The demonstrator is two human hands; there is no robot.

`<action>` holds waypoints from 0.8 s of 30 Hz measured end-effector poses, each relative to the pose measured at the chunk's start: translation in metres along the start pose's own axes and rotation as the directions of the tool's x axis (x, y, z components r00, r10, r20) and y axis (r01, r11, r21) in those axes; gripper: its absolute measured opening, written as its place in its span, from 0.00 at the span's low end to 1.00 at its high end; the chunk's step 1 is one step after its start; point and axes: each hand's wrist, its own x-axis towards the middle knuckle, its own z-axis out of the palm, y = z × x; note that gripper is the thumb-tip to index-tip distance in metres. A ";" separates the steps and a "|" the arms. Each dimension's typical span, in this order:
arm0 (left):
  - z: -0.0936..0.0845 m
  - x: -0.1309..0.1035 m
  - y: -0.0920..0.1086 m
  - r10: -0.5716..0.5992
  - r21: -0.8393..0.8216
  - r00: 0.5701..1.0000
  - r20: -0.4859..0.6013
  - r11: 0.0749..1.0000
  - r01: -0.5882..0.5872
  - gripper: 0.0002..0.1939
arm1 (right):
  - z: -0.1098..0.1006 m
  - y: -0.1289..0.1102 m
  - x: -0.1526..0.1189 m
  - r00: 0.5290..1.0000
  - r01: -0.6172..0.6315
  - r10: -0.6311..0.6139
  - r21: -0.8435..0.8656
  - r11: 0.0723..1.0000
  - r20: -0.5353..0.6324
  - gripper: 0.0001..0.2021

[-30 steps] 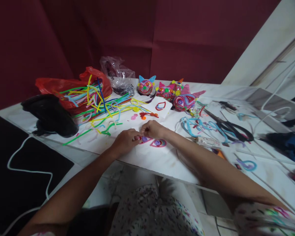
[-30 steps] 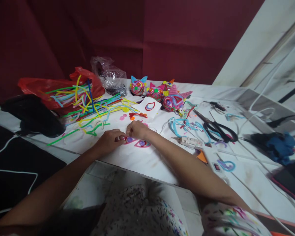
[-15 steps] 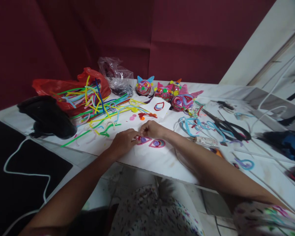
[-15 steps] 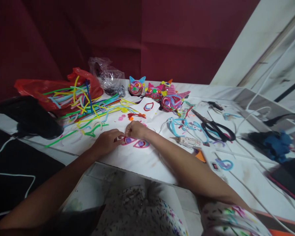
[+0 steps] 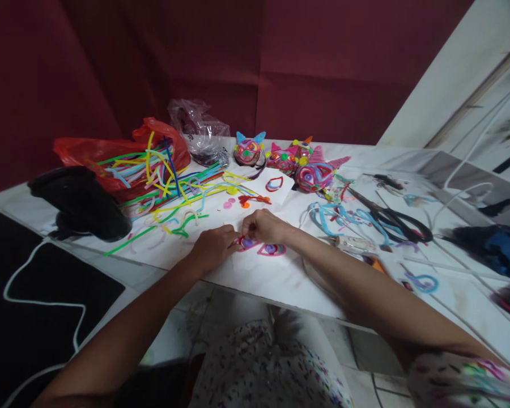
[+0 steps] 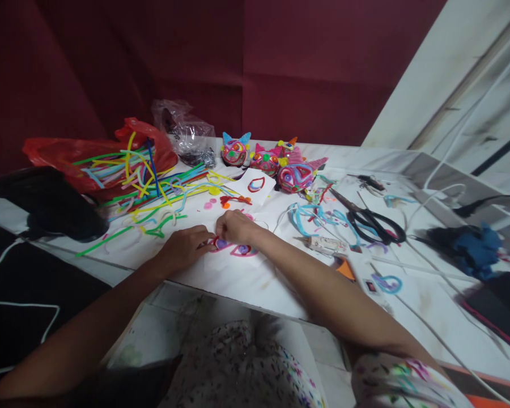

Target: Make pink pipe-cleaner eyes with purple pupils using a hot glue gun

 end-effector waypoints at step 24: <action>-0.001 0.002 0.006 0.065 0.162 0.995 0.075 0.984 -0.076 0.11 | -0.005 -0.009 -0.004 0.999 0.018 -0.012 -0.140 0.990 0.045 0.13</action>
